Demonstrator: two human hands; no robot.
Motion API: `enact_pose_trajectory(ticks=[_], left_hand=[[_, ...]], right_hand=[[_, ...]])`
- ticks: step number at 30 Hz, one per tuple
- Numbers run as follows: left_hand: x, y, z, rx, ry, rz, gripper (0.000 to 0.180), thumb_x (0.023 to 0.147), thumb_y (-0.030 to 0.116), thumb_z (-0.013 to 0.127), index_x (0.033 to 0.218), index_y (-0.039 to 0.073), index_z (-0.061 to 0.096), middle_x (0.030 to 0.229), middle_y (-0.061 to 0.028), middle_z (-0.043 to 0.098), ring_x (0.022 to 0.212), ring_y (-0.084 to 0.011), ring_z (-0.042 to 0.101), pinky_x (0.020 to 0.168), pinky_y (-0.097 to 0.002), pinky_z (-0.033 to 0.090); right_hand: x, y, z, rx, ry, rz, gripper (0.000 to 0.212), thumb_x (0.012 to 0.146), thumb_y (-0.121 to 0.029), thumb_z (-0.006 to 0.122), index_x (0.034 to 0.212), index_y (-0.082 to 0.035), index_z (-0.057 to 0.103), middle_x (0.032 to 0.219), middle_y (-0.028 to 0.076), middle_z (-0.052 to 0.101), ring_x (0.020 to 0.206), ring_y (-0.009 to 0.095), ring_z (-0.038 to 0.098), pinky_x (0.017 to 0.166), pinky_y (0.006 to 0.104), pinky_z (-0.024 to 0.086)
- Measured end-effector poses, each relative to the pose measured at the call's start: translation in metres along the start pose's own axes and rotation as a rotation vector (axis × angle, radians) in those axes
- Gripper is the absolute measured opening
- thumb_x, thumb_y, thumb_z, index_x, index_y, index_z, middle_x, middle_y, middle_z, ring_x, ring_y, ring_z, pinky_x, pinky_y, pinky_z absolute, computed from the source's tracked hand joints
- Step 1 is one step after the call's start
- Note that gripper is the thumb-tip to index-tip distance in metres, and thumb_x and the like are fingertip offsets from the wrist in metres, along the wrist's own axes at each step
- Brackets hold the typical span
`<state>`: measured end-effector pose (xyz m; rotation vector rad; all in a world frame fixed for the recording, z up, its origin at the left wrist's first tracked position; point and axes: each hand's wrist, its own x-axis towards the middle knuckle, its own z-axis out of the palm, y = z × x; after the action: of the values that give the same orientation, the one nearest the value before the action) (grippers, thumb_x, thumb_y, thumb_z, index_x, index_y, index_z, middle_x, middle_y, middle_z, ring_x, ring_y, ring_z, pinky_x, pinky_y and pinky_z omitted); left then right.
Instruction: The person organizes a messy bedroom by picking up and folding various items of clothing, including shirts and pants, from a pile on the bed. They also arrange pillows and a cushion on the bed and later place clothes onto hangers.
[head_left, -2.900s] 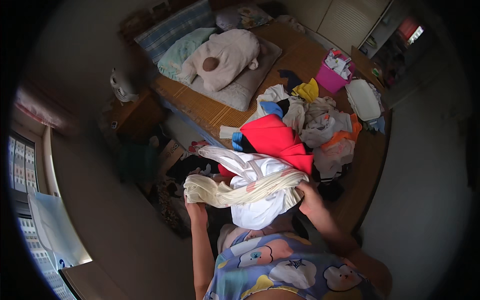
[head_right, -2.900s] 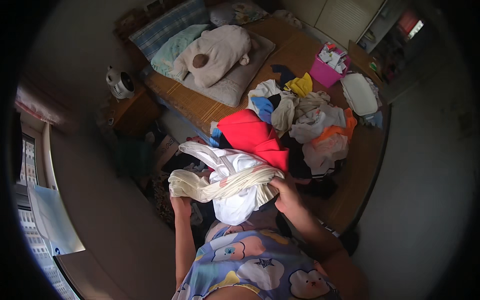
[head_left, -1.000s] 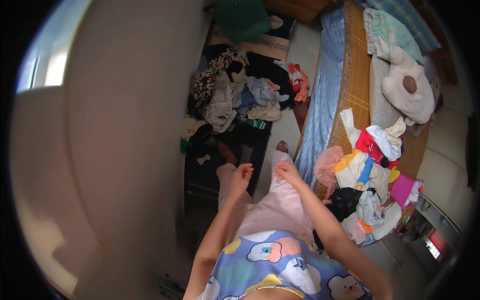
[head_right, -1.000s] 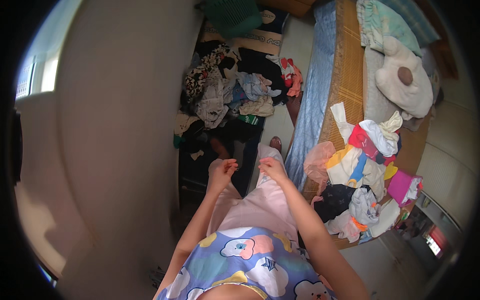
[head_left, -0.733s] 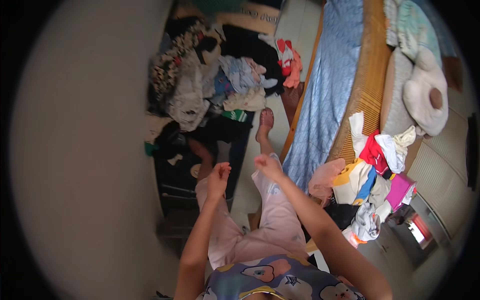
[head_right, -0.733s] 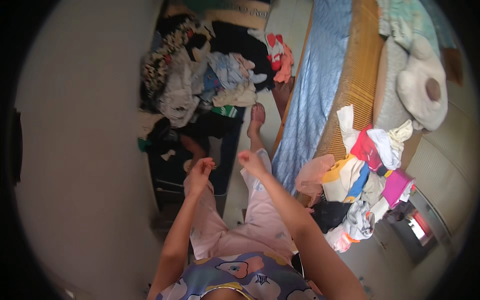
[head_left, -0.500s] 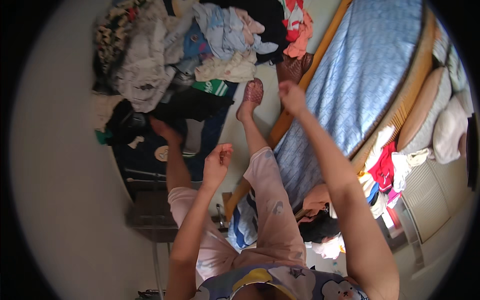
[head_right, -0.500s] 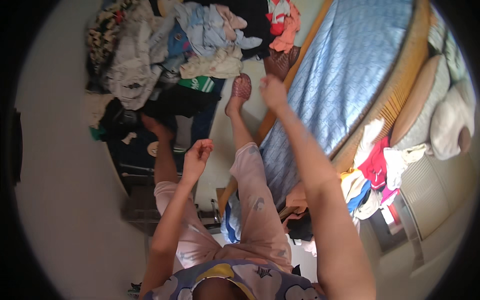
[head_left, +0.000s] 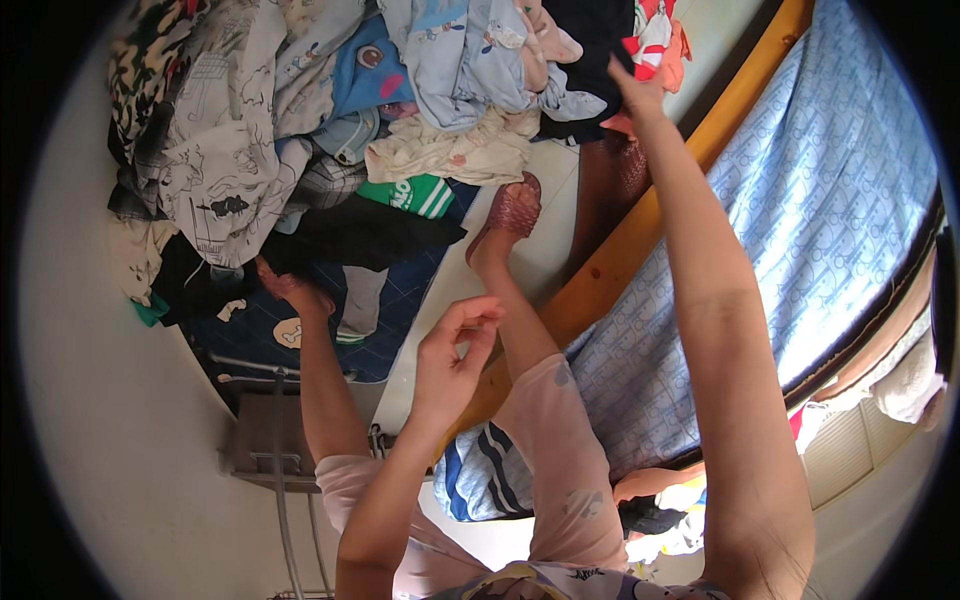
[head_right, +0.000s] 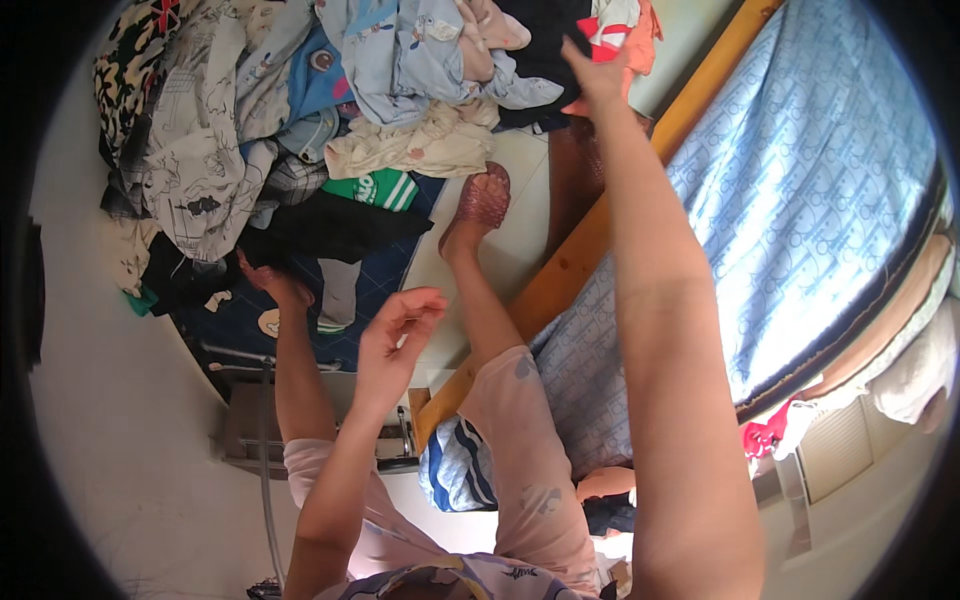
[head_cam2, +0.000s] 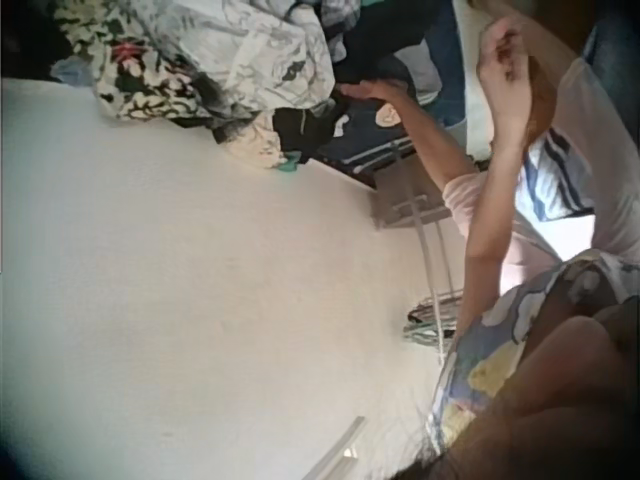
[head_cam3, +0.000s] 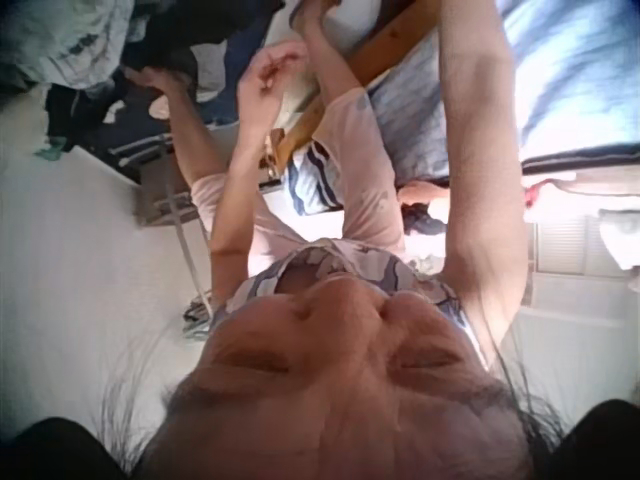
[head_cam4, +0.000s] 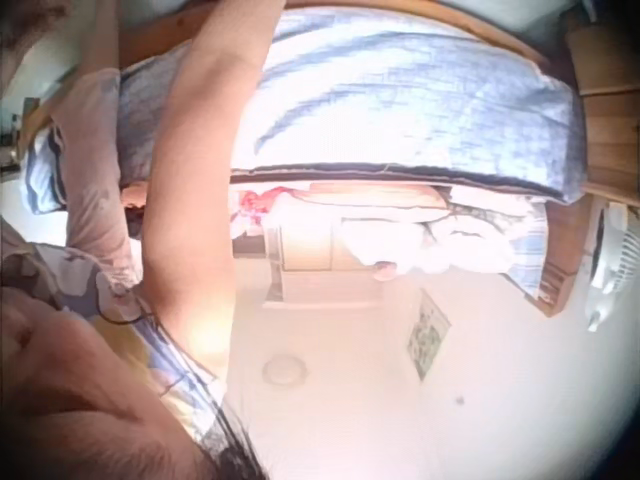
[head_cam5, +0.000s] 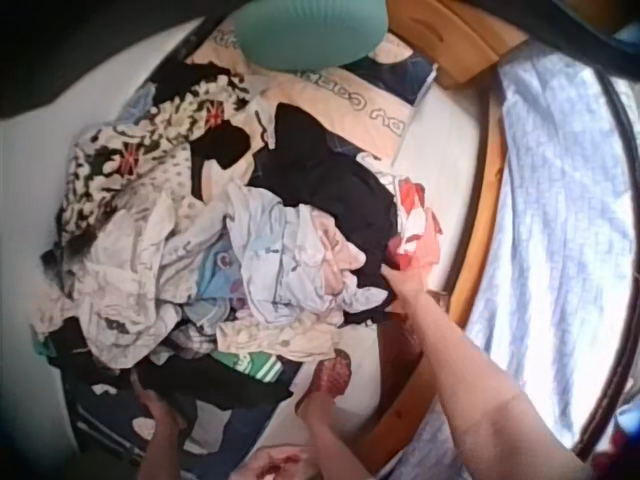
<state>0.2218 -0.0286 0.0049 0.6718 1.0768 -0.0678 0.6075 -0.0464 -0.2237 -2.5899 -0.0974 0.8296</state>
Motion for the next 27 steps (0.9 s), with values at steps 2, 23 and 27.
enact_pose_trajectory(ticks=[2, 23, 27], left_hand=[[0.003, 0.003, -0.012, -0.053, 0.040, 0.017, 0.021, 0.092, 0.005, 0.051, 0.112, 0.001, 0.054, 0.104, -0.0057, 0.061, 0.095, -0.0131, 0.057, 0.088, -0.0255, 0.042], [0.022, -0.015, -0.008, -0.051, 0.052, -0.065, 0.020, 0.091, 0.006, 0.053, 0.110, 0.002, 0.055, 0.100, -0.0043, 0.061, 0.092, -0.0106, 0.056, 0.083, -0.0237, 0.042], [0.020, 0.000, -0.005, -0.058, 0.051, -0.125, 0.020, 0.091, 0.005, 0.051, 0.110, 0.001, 0.054, 0.101, -0.0060, 0.060, 0.093, -0.0120, 0.056, 0.086, -0.0241, 0.042]], right_hand=[[-0.004, 0.006, 0.016, -0.066, -0.063, 0.017, 0.110, 0.058, -0.036, 0.080, 0.140, 0.001, 0.018, 0.128, 0.022, 0.047, 0.116, 0.032, 0.049, 0.097, 0.0347, 0.041], [-0.219, -0.171, 0.005, 0.422, -0.986, -0.565, 0.031, 0.079, -0.017, 0.068, 0.108, -0.005, 0.061, 0.097, 0.004, 0.064, 0.088, 0.012, 0.061, 0.079, 0.0253, 0.047], [-0.082, -0.058, -0.041, -0.710, -0.256, -0.560, 0.036, 0.078, -0.026, 0.066, 0.104, -0.002, 0.061, 0.093, 0.019, 0.064, 0.093, 0.032, 0.061, 0.082, 0.0383, 0.048]])
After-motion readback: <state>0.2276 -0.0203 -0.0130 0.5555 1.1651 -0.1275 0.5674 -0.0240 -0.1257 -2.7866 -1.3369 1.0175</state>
